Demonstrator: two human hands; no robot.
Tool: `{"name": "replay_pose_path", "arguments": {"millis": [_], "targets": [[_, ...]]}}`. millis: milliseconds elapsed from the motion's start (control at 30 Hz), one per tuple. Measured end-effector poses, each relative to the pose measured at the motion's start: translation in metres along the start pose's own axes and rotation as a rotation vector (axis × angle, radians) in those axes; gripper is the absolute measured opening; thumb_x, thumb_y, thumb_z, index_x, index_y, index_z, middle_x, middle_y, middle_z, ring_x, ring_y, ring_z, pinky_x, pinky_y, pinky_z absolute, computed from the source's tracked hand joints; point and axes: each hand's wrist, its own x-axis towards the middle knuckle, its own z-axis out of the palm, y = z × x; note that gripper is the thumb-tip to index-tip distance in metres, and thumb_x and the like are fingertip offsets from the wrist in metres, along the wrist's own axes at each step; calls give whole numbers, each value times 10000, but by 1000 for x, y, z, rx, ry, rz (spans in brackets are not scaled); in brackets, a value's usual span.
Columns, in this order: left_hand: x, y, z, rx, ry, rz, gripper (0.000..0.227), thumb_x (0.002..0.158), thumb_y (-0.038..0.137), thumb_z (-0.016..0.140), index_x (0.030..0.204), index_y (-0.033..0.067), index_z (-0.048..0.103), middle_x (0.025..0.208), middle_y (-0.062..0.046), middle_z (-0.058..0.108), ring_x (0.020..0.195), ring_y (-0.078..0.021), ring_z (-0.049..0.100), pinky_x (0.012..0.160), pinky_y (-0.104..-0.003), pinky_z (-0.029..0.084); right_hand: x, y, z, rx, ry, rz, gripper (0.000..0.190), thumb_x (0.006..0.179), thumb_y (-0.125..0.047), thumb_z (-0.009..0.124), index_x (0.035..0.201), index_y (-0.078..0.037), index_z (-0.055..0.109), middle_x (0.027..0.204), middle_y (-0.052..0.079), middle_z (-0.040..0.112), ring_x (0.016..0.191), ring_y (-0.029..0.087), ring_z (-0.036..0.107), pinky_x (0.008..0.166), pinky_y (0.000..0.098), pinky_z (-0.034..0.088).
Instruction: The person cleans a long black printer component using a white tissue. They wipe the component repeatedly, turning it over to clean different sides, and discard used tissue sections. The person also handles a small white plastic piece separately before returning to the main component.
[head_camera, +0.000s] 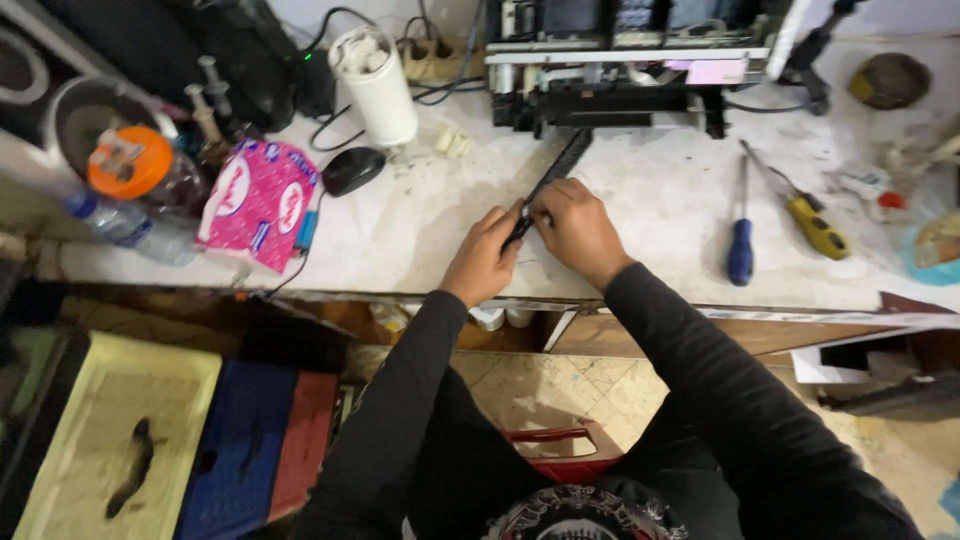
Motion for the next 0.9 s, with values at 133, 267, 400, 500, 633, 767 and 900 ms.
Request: {"name": "replay_pose_path", "arguments": {"millis": [133,267,400,500,633,767,900], "targets": [[-4,-15,6,-40,22,-91,532,1021,32,561,1538,-46,462,1042,-138,565,943,-358,639,840,-410,516,1,-2,-20,382,-5,274,134,854,-72,826,969,-77,757,885,116,747,926,313,737,795,402,592],[-9,-28,10,-44,74,-73,533,973,25,625,1491,-40,515,1032,-176,578,985,-409,642,850,-437,524,-15,7,-43,574,85,557,283,951,-120,758,1211,-75,655,1071,153,713,1054,310,686,894,420,539],[-5,-27,11,-46,72,-56,538,950,22,641,1474,-34,531,1035,-204,584,996,-428,635,856,-462,521,-30,43,-30,145,97,308,245,976,-116,754,1218,-109,719,1119,124,727,1020,345,687,922,457,517],[-5,-24,8,-56,46,-86,533,960,9,611,1483,-38,522,1039,-184,580,998,-388,641,869,-431,519,-15,-5,-41,166,19,247,368,946,-274,823,1220,-54,715,1106,169,711,1057,395,672,922,488,530],[-3,-17,4,-71,47,-94,508,967,-4,589,1471,-41,538,1016,-163,580,972,-354,644,854,-412,520,-12,-13,-10,21,8,255,391,868,-358,886,1124,-92,756,1011,75,742,1012,306,686,886,432,528],[-3,-17,4,-74,38,-85,518,969,1,588,1483,-33,529,1002,-159,578,968,-339,646,842,-402,525,-11,-8,8,-87,60,174,132,919,-249,821,969,-145,757,903,24,731,924,255,683,813,377,522],[-3,-20,7,-75,47,-99,513,969,4,599,1477,-25,539,1007,-172,577,964,-353,646,824,-409,527,-8,-8,-3,3,75,99,84,868,-112,821,929,-117,764,866,82,716,911,305,683,821,426,535]]}}
